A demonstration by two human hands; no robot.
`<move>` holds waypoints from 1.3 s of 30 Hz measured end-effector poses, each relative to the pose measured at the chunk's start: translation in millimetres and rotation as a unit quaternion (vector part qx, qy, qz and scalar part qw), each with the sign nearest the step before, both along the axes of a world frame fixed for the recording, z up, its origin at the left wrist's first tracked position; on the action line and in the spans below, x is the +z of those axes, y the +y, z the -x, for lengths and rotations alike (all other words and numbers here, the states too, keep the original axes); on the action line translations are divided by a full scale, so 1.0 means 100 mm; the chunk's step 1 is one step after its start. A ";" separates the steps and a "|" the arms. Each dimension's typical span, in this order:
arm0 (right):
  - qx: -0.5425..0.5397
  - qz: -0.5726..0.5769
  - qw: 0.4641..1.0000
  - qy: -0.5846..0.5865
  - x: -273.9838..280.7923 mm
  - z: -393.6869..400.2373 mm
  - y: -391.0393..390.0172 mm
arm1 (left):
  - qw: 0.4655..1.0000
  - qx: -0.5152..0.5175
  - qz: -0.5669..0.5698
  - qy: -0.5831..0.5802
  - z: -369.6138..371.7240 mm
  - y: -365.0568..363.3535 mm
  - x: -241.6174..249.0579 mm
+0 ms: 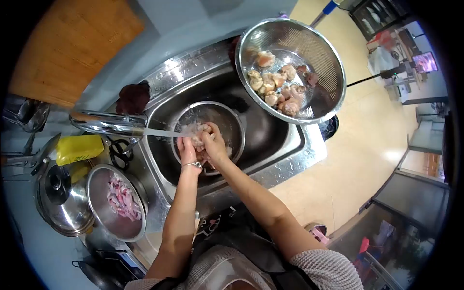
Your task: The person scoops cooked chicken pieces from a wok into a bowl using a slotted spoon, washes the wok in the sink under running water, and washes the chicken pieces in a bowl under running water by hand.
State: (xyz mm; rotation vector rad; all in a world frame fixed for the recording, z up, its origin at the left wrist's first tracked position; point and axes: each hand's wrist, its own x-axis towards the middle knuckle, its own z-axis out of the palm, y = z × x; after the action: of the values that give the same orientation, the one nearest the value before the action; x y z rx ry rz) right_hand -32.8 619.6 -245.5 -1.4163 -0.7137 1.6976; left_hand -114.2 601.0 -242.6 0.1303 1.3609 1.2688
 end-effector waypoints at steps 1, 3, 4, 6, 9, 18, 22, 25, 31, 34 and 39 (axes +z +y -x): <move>-0.001 0.032 0.999 0.025 0.17 -0.05 -0.04 | 0.998 0.055 0.012 0.029 -0.06 -0.02 0.06; -0.009 0.050 0.997 0.054 0.43 -0.15 0.03 | 0.997 0.044 0.031 0.048 -0.13 -0.04 0.25; -0.013 0.060 0.994 0.091 0.48 -0.20 -0.02 | 0.995 0.038 0.061 0.069 -0.16 -0.09 0.39; -0.020 0.072 0.989 0.127 0.63 -0.27 -0.18 | 0.995 0.043 0.064 0.068 -0.28 -0.20 0.62; -0.027 -0.113 0.985 0.127 1.08 -0.44 -0.22 | 0.985 0.091 -0.125 0.083 -0.50 -0.18 1.07; -0.142 -0.210 0.962 0.106 2.12 -1.79 0.93 | 0.945 -0.218 -0.241 -0.036 -1.41 1.11 2.06; -0.121 -0.114 0.985 0.036 1.59 -2.35 1.38 | 0.939 -0.333 -0.083 -0.018 -1.37 1.41 1.90; 0.008 -0.213 0.794 -0.570 1.16 -2.58 1.40 | 0.938 -0.278 -0.180 0.106 -1.06 1.10 1.84; -0.134 -0.261 0.495 -0.818 1.53 -2.45 0.78 | 0.924 -0.276 -0.122 0.235 -0.21 -0.03 1.15; -0.236 -0.189 0.821 -0.485 0.87 -2.83 0.95 | 0.927 -0.293 -0.061 0.226 -0.11 -0.33 0.77; -0.271 -0.143 0.874 -0.377 1.06 -2.71 1.00 | 0.828 -0.313 -0.039 0.463 0.08 -0.51 0.37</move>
State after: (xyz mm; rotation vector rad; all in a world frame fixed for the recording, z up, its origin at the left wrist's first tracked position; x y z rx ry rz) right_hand 238.0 719.2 -139.4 -1.8386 -0.8226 0.5477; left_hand -122.2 550.4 -205.5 1.2860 1.8344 0.6683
